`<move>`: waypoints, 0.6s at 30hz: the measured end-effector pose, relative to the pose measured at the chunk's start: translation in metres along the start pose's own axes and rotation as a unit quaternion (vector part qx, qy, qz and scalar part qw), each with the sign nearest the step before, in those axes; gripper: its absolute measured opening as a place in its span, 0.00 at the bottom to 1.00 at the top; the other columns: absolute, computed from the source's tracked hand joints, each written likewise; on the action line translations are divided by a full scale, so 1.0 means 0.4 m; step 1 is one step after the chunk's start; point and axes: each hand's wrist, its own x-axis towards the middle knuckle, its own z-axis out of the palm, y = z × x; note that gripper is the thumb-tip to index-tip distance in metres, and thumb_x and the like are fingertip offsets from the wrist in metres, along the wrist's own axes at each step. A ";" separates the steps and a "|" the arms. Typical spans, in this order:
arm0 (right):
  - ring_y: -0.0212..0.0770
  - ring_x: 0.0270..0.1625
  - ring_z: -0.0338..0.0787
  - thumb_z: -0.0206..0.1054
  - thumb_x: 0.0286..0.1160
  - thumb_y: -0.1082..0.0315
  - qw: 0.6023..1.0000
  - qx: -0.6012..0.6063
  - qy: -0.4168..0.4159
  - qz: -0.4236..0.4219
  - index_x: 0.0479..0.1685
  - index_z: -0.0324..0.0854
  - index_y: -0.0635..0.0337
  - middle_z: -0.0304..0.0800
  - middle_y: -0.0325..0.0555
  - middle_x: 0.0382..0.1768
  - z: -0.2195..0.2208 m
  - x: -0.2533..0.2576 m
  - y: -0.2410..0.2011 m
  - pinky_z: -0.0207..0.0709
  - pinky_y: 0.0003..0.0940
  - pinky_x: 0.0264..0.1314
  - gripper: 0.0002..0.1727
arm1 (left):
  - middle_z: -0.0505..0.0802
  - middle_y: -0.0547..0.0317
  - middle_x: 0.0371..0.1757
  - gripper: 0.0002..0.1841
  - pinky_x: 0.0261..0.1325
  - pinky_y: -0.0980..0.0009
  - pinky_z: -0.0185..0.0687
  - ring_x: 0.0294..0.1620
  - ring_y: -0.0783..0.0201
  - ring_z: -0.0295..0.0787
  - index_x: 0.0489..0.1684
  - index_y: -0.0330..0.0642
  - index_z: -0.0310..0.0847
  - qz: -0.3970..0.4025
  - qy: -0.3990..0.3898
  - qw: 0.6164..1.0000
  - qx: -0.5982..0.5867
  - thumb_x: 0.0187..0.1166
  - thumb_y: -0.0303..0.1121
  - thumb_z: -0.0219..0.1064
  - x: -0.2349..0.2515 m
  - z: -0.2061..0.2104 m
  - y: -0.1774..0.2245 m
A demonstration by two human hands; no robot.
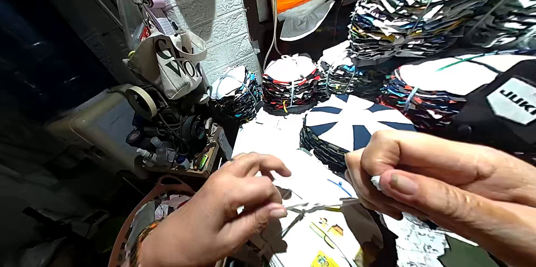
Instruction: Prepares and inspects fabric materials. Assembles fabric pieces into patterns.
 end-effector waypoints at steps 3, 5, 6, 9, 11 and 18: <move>0.24 0.25 0.77 0.58 0.90 0.54 1.000 -0.013 0.016 -0.010 0.40 0.79 0.49 0.76 0.30 0.25 -0.001 0.008 -0.002 0.75 0.18 0.27 0.12 | 0.91 0.54 0.63 0.21 0.70 0.65 0.82 0.69 0.62 0.86 0.33 0.40 0.82 -0.011 0.046 0.958 -0.283 0.91 0.47 0.57 0.018 0.047 -0.020; 0.24 0.24 0.77 0.59 0.89 0.55 1.000 -0.021 0.018 -0.012 0.40 0.80 0.49 0.76 0.31 0.25 -0.004 0.012 -0.008 0.74 0.17 0.25 0.12 | 0.95 0.49 0.56 0.19 0.86 0.52 0.68 0.70 0.54 0.88 0.44 0.40 0.85 -0.013 0.036 0.906 -0.423 0.91 0.46 0.56 0.024 0.074 -0.027; 0.24 0.24 0.76 0.59 0.89 0.55 0.999 -0.027 0.018 -0.009 0.40 0.79 0.49 0.76 0.30 0.25 -0.006 0.012 -0.013 0.73 0.17 0.24 0.12 | 0.96 0.48 0.50 0.18 0.90 0.49 0.60 0.68 0.53 0.89 0.45 0.40 0.84 -0.012 0.033 0.892 -0.451 0.92 0.45 0.55 0.027 0.080 -0.029; 0.23 0.22 0.75 0.60 0.89 0.55 0.999 -0.033 0.020 0.018 0.39 0.78 0.49 0.75 0.30 0.23 -0.010 0.008 -0.029 0.71 0.16 0.22 0.11 | 0.94 0.53 0.38 0.15 0.90 0.49 0.59 0.57 0.58 0.92 0.40 0.41 0.80 -0.016 0.044 0.894 -0.445 0.93 0.41 0.54 0.032 0.077 -0.033; 0.23 0.21 0.75 0.59 0.89 0.54 0.998 -0.051 0.010 0.037 0.37 0.77 0.47 0.74 0.30 0.22 -0.013 0.006 -0.039 0.69 0.15 0.21 0.12 | 0.92 0.55 0.35 0.15 0.87 0.50 0.64 0.51 0.62 0.93 0.39 0.41 0.78 -0.015 0.051 0.911 -0.409 0.93 0.40 0.54 0.029 0.072 -0.034; 0.19 0.20 0.71 0.57 0.88 0.53 0.984 -0.144 0.046 0.094 0.36 0.78 0.43 0.74 0.24 0.22 -0.030 -0.104 0.039 0.65 0.14 0.19 0.12 | 0.84 0.64 0.26 0.18 0.56 0.68 0.83 0.33 0.69 0.85 0.34 0.45 0.78 -0.042 0.104 0.915 -0.388 0.92 0.45 0.55 -0.059 0.083 -0.071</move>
